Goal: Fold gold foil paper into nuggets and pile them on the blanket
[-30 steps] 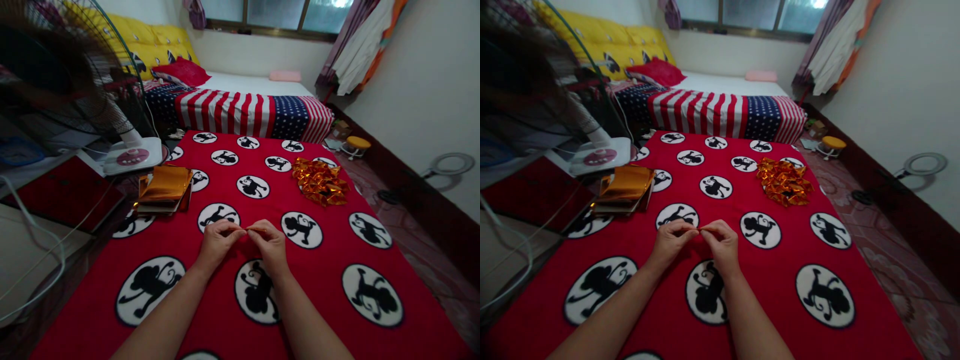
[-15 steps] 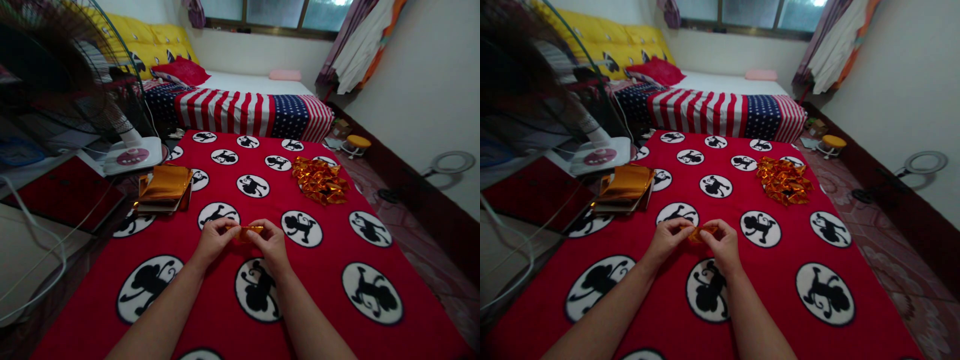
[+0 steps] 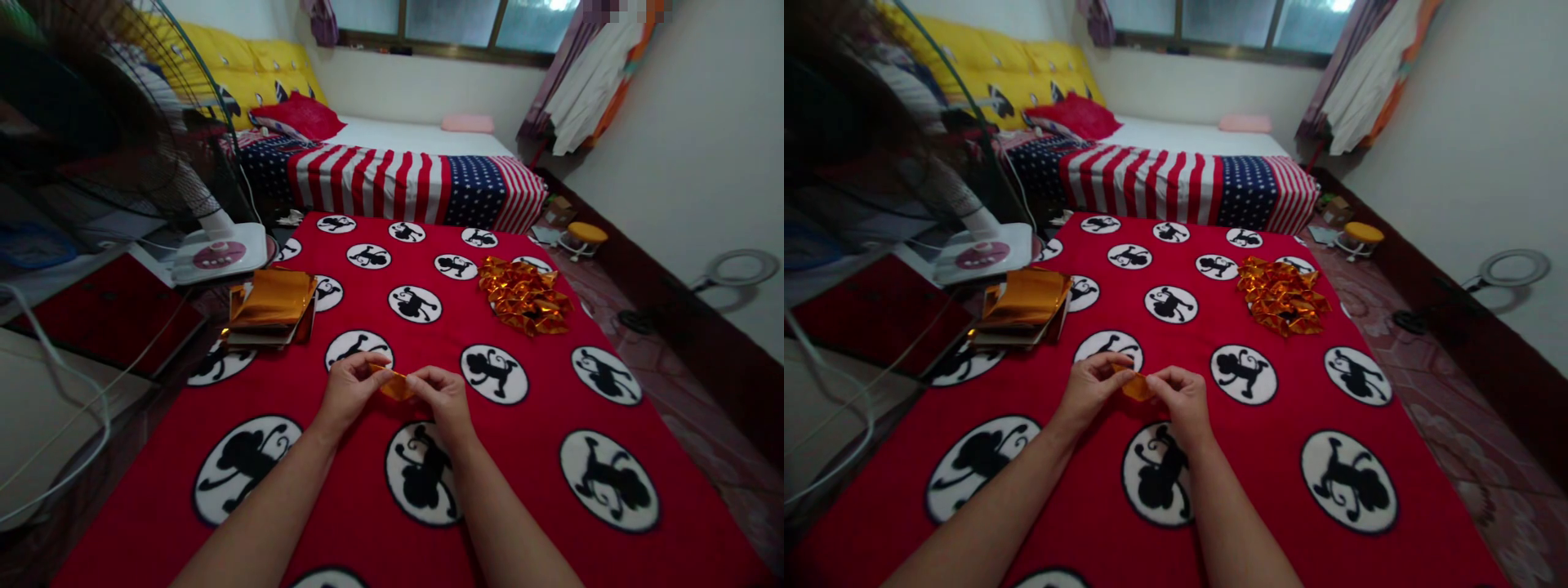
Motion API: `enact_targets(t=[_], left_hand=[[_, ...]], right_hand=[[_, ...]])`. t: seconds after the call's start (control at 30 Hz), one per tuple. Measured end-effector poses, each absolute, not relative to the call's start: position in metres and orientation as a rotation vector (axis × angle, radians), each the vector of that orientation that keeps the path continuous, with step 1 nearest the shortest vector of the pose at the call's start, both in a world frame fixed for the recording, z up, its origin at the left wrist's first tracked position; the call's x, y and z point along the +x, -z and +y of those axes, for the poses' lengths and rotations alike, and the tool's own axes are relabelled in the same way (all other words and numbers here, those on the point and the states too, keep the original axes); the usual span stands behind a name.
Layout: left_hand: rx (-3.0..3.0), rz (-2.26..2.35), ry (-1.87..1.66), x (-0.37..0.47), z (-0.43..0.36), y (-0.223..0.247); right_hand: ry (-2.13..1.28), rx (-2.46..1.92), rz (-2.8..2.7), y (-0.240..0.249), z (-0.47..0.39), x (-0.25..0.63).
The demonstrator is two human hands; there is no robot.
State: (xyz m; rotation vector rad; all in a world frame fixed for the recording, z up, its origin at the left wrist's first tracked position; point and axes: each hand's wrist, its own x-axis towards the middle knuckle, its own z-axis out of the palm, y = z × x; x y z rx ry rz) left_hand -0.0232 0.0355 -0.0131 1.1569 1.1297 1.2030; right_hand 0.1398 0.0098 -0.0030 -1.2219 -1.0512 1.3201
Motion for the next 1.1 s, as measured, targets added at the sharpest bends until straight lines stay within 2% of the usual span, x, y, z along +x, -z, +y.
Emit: enact_targets(t=[0.17,0.5,1.1], left_hand=[[1.229,1.197,-1.223,-0.0252,0.0363,0.0146],[1.131,1.066,-1.190,-0.0233,0.0338,0.0100],[1.261,1.053,-1.175,-0.0208,0.0345,0.0159]], right_hand=[[-1.308,-1.230,-1.031,0.0048,0.0106,0.1410],[-0.845,-1.194,-1.288,0.0051,0.0108,0.1381],[-0.801,-1.152,-1.258,0.0039,0.0107,0.1355]])
